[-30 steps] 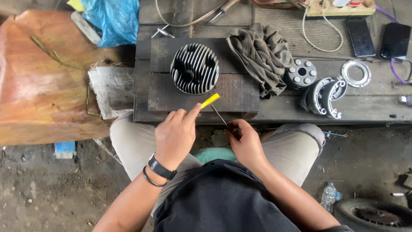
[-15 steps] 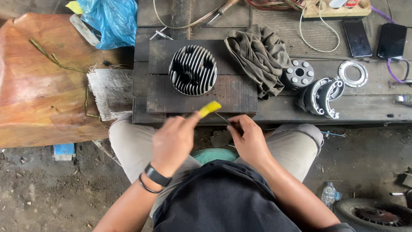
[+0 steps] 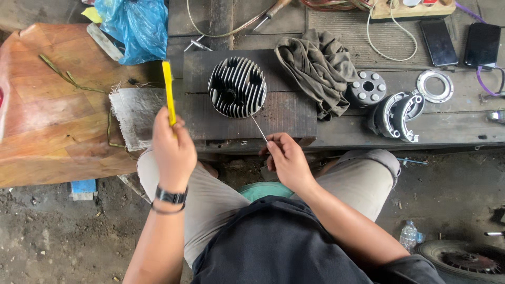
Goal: The person cleans a motorcycle cylinder head and a hub component by brushing them with a small yellow brush and scraping at the surfaces with a metal pick.
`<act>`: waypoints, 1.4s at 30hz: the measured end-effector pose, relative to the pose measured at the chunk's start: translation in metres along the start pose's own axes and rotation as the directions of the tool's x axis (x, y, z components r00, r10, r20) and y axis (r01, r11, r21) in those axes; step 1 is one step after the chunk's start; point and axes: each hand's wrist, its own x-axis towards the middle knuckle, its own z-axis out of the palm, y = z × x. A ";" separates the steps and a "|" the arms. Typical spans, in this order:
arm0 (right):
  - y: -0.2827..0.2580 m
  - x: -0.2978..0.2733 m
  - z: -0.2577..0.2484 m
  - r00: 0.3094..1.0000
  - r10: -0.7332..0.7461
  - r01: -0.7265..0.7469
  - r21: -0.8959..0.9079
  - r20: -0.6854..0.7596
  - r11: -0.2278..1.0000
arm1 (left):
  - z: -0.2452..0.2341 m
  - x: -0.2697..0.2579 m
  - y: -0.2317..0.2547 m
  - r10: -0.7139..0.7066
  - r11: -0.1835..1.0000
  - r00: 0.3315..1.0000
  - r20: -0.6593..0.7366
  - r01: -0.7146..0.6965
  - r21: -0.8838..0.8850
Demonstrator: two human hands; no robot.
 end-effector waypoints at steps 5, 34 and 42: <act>-0.005 0.003 0.006 1.000 -0.021 0.022 -0.087 0.007 0.996 | 0.035 0.046 -0.006 -0.125 0.985 0.988 0.090 0.135 -0.110; -0.045 0.005 -0.024 0.983 -0.179 0.114 -0.626 -0.042 0.772 | 0.060 0.054 -0.003 0.051 0.956 0.972 0.228 0.019 -0.292; -0.046 0.022 -0.024 0.992 -0.128 0.093 -0.639 -0.009 0.763 | 0.068 0.053 -0.013 0.072 0.968 0.975 0.212 -0.017 -0.251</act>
